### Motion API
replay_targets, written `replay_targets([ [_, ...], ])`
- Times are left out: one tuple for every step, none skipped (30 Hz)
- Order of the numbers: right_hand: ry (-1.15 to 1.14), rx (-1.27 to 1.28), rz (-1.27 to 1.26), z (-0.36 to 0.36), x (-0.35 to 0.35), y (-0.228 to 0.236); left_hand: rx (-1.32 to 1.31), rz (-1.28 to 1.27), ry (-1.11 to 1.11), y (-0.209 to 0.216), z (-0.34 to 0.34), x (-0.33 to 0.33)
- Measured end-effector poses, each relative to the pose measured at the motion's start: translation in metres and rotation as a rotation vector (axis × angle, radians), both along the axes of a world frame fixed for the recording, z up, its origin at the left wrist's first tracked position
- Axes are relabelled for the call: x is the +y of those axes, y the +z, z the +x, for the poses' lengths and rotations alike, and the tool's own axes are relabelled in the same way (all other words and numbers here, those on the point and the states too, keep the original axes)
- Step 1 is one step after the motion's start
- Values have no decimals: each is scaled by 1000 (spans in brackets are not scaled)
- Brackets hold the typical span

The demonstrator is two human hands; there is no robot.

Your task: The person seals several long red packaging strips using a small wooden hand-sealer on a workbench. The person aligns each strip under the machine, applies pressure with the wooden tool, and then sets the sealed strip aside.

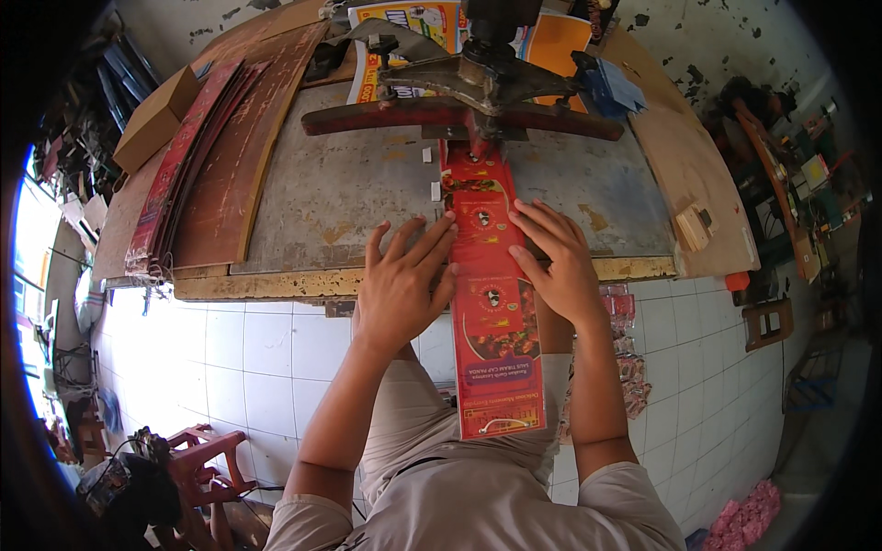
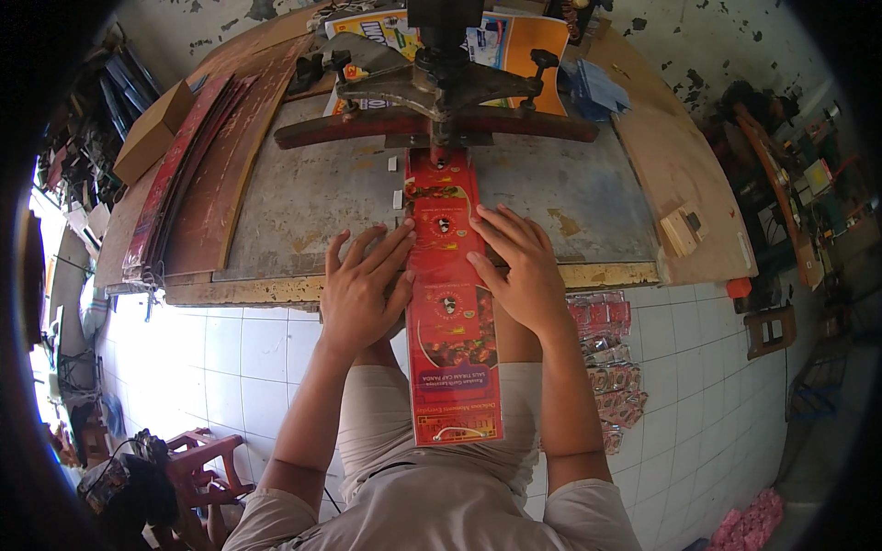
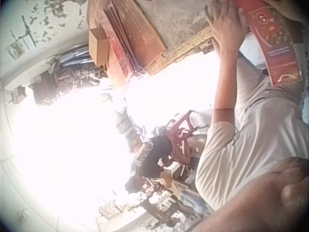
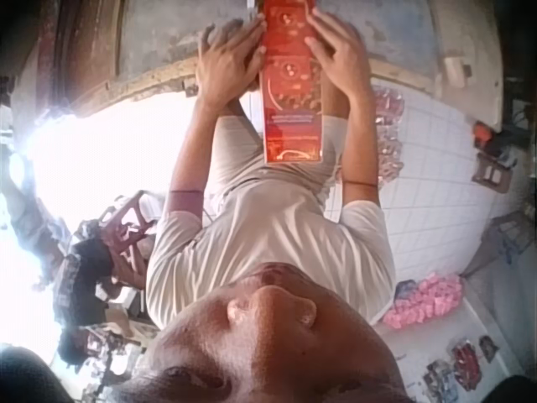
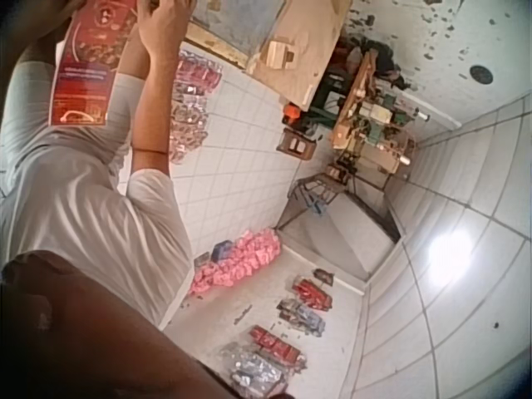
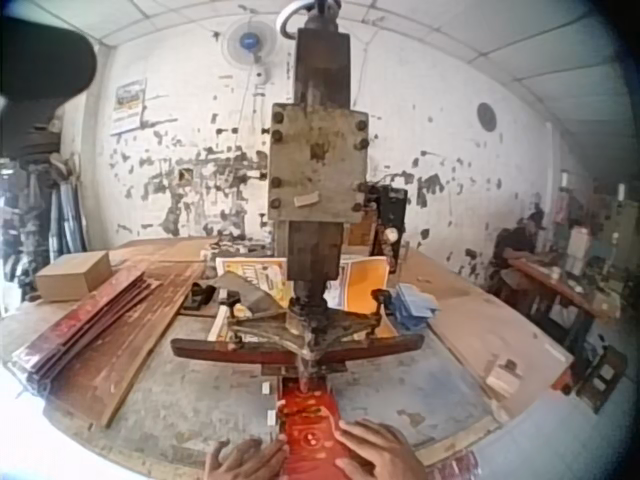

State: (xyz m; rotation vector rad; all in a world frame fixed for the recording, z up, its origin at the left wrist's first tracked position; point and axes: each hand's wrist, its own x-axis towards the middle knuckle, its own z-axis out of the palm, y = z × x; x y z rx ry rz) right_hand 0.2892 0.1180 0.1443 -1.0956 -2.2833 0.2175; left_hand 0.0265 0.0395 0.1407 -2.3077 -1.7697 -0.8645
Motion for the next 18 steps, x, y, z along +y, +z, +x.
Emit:
replay_targets([
  [1,0,1,0,0,0,-1,-1,-1,0,0,0],
  [3,0,2,1,0,0,2,-1,-1,0,0,0],
  [1,-2,3,1,0,0,5,-2,-1,0,0,0],
  [0,-4,3,1,0,0,7,-3,-1,0,0,0],
  [-1,-6,4,1,0,0,9,-4,0,1,0,0],
  [-1,-6,3,1,0,0,11,-5,2,1,0,0],
  [0,-7,2,0,0,0,13,-5,3,1,0,0],
  [1,-7,1,0,0,0,12,-5,3,1,0,0],
  [3,-3,1,0,0,0,11,-4,3,1,-1,-1],
  [5,0,1,0,0,1,10,-4,3,1,-1,-1],
  [5,3,1,0,0,1,8,-3,1,0,-1,0],
  [4,5,1,0,0,1,6,-2,-1,0,0,0],
  [2,7,2,1,0,0,5,-1,-4,-1,0,0],
  [2,9,3,1,0,1,6,0,-4,-1,0,0],
  [4,11,2,0,0,2,7,1,-4,0,0,0],
  [5,13,1,0,-1,2,7,2,-5,0,0,0],
  [7,15,1,0,-1,3,7,2,-4,0,0,0],
  [10,17,2,0,0,3,6,3,-3,-1,0,0],
])
